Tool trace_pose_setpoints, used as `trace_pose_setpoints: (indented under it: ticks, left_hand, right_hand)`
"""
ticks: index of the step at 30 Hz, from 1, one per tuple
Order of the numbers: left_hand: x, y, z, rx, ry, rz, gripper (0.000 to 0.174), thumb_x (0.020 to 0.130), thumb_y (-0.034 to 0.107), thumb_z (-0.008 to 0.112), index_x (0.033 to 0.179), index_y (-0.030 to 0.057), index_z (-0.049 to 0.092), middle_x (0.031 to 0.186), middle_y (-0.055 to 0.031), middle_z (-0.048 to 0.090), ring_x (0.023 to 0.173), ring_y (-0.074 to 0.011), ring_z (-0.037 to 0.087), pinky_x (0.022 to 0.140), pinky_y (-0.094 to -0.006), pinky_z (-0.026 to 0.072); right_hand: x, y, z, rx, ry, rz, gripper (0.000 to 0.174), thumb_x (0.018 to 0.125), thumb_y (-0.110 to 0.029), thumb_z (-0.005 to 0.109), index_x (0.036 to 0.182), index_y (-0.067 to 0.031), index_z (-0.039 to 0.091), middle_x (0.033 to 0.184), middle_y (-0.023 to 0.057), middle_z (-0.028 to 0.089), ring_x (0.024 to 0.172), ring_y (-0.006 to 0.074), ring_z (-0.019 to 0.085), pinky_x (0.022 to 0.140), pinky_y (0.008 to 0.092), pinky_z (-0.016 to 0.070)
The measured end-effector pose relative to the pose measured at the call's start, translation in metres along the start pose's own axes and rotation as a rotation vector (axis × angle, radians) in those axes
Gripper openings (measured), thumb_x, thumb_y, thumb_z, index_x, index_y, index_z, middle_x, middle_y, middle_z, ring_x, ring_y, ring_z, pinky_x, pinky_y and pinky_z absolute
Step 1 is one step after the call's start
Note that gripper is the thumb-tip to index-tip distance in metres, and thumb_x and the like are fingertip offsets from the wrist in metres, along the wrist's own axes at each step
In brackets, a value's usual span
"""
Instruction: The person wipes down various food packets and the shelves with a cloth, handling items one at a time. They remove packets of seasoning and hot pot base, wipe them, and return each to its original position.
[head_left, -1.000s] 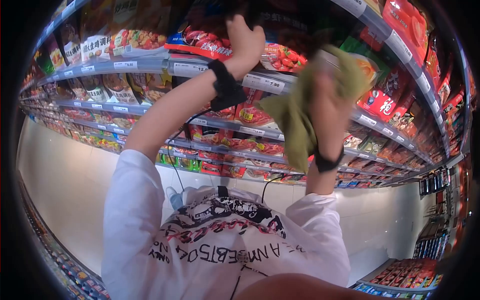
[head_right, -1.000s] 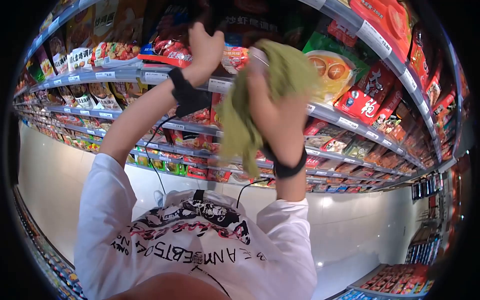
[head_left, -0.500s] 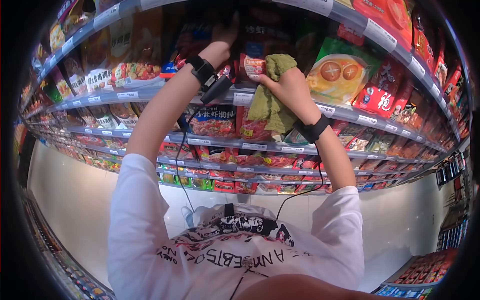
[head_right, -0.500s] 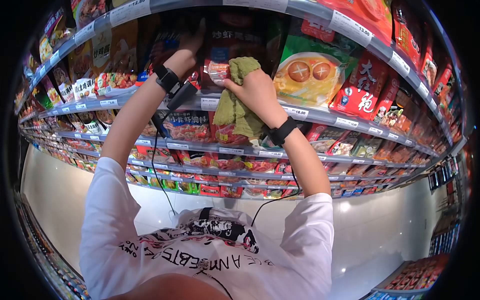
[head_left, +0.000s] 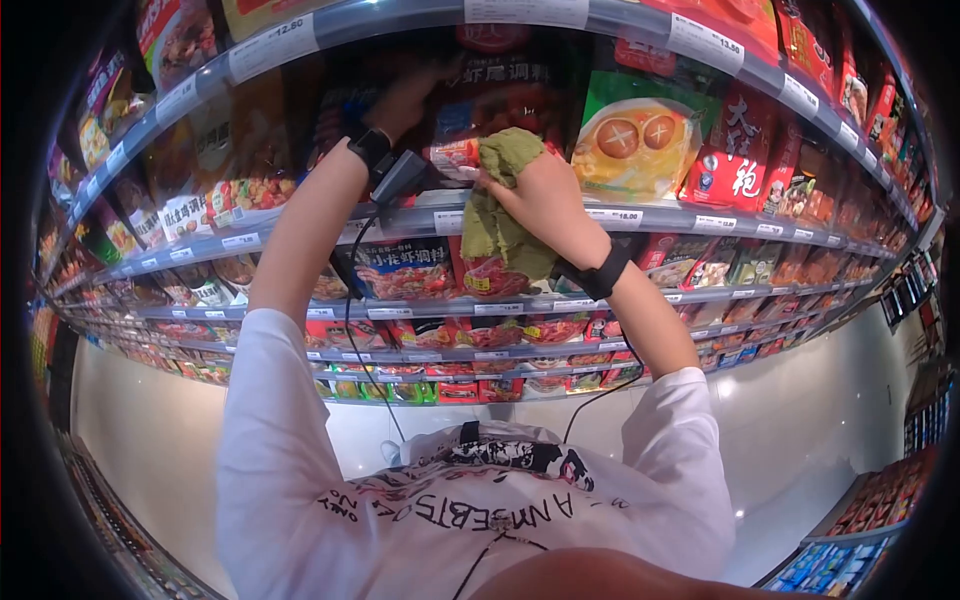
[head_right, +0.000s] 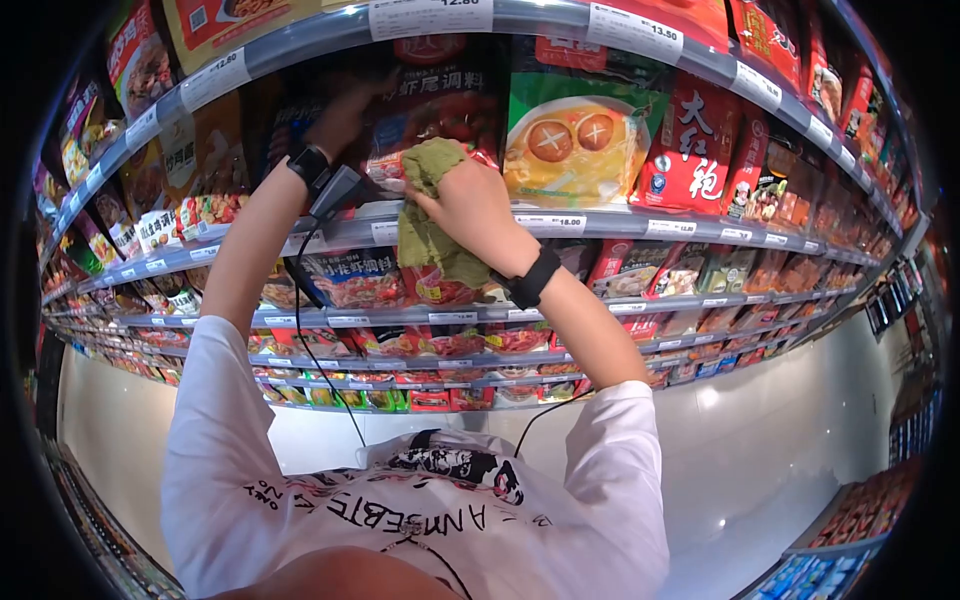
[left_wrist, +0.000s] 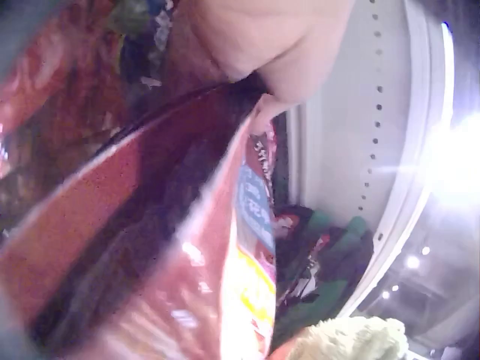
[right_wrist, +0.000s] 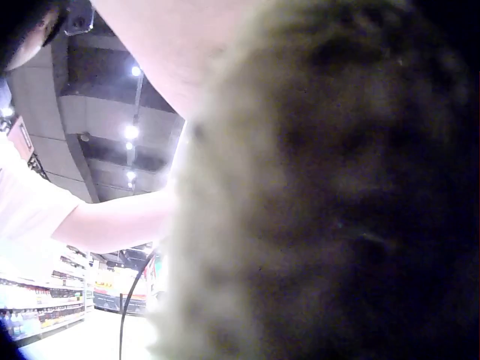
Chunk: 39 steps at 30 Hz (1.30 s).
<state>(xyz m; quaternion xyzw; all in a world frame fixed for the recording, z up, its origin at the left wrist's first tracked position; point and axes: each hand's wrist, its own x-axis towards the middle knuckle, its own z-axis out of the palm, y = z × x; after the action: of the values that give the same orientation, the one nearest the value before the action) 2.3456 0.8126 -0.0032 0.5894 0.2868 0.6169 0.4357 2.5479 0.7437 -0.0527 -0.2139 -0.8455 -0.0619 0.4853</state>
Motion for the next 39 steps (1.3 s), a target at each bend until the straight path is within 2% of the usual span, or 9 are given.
trace_pose_setpoints:
  ticks: [7, 11, 19, 21, 26, 27, 28, 29, 39]
  left_hand:
    - [0.023, -0.012, -0.002, 0.134, -0.278, 0.149, 0.043, 0.081, 0.032, 0.051, 0.111, 0.0012, 0.046, 0.107, -0.0085, 0.05, 0.091, -0.0146, 0.05, 0.08, -0.0267, 0.0399]
    - [0.015, 0.024, -0.007, 0.596, 0.383, 0.14, 0.054, 0.079, 0.043, 0.05, 0.112, 0.0005, 0.044, 0.106, -0.0161, 0.051, 0.097, -0.024, 0.049, 0.084, -0.0349, 0.0369]
    - [0.004, -0.012, -0.007, 1.486, 0.327, 0.644, 0.059, 0.078, 0.05, 0.043, 0.113, 0.0015, 0.041, 0.12, -0.0249, 0.034, 0.108, -0.0331, 0.039, 0.089, -0.0409, 0.0308]
    - [-0.024, 0.039, 0.005, 0.75, -0.002, 0.259, 0.064, 0.077, 0.049, 0.046, 0.12, 0.0026, 0.035, 0.105, -0.0236, 0.047, 0.1, -0.0321, 0.047, 0.084, -0.0368, 0.0382]
    - [-0.11, 0.101, -0.044, 1.44, -0.304, -0.212, 0.074, 0.074, 0.048, 0.052, 0.128, 0.0084, 0.022, 0.12, -0.0291, 0.033, 0.104, -0.0398, 0.041, 0.083, -0.041, 0.0374]
    - [-0.119, 0.067, -0.077, 1.667, -0.185, 0.369, 0.072, 0.071, 0.049, 0.053, 0.127, 0.01, 0.028, 0.12, -0.0278, 0.034, 0.104, -0.0412, 0.041, 0.084, -0.0451, 0.0358]
    - [-0.131, 0.046, -0.092, 1.644, -0.123, 0.352, 0.071, 0.069, 0.052, 0.053, 0.123, 0.0095, 0.034, 0.115, -0.0272, 0.04, 0.099, -0.0417, 0.045, 0.083, -0.0458, 0.0372]
    - [-0.127, 0.041, -0.096, 1.545, -0.27, -0.181, 0.072, 0.068, 0.056, 0.052, 0.121, 0.0091, 0.037, 0.111, -0.028, 0.042, 0.099, -0.0412, 0.045, 0.082, -0.0455, 0.0376]
    - [-0.134, 0.038, -0.101, 1.338, -0.089, -0.085, 0.028, 0.062, 0.033, 0.052, 0.064, 0.0073, 0.062, 0.078, -0.0184, 0.058, 0.071, -0.0315, 0.057, 0.062, -0.0431, 0.043]
  right_hand:
    - [0.015, 0.008, 0.017, -0.284, -0.129, 0.14, 0.032, 0.066, -0.03, 0.062, 0.06, 0.0009, 0.057, 0.069, 0.0186, 0.055, 0.058, 0.0309, 0.056, 0.051, 0.0375, 0.0449]
    - [0.012, 0.009, 0.015, -0.168, -0.139, 0.117, 0.028, 0.068, -0.026, 0.061, 0.088, -0.0065, 0.057, 0.081, 0.0168, 0.055, 0.07, 0.0317, 0.056, 0.059, 0.0386, 0.045]
    - [0.018, 0.011, 0.026, -0.244, -0.154, 0.214, 0.035, 0.07, -0.03, 0.059, 0.061, 0.0037, 0.056, 0.061, 0.0217, 0.052, 0.061, 0.036, 0.053, 0.053, 0.0417, 0.0424]
    - [0.02, 0.011, 0.02, -0.167, -0.246, 0.294, 0.031, 0.077, -0.03, 0.055, 0.078, 0.0011, 0.056, 0.068, 0.0187, 0.056, 0.062, 0.0335, 0.054, 0.057, 0.0358, 0.0416]
    - [0.013, -0.012, 0.004, 0.315, 0.1, 0.407, 0.021, 0.082, -0.016, 0.051, 0.092, 0.0024, 0.054, 0.084, 0.0054, 0.057, 0.078, 0.0123, 0.053, 0.069, 0.0243, 0.0411]
    - [0.006, -0.014, 0.002, 0.275, 0.122, 0.389, 0.021, 0.083, -0.014, 0.05, 0.098, 0.0015, 0.051, 0.091, 0.0063, 0.055, 0.083, 0.0131, 0.051, 0.073, 0.0244, 0.0403]
    - [0.009, -0.03, 0.005, 0.401, 0.164, 0.502, 0.023, 0.084, -0.016, 0.049, 0.098, 0.0019, 0.05, 0.091, 0.0063, 0.055, 0.082, 0.0128, 0.051, 0.073, 0.0246, 0.0401]
    - [0.011, -0.043, 0.012, 0.468, 0.186, 0.544, 0.024, 0.084, -0.017, 0.049, 0.099, 0.0018, 0.05, 0.091, 0.0063, 0.054, 0.083, 0.0124, 0.051, 0.074, 0.0246, 0.0398]
    - [0.062, -0.096, 0.118, 0.333, -0.024, 0.361, 0.022, 0.082, -0.019, 0.05, 0.091, 0.0002, 0.056, 0.082, 0.009, 0.059, 0.074, 0.0178, 0.055, 0.069, 0.0266, 0.0416]
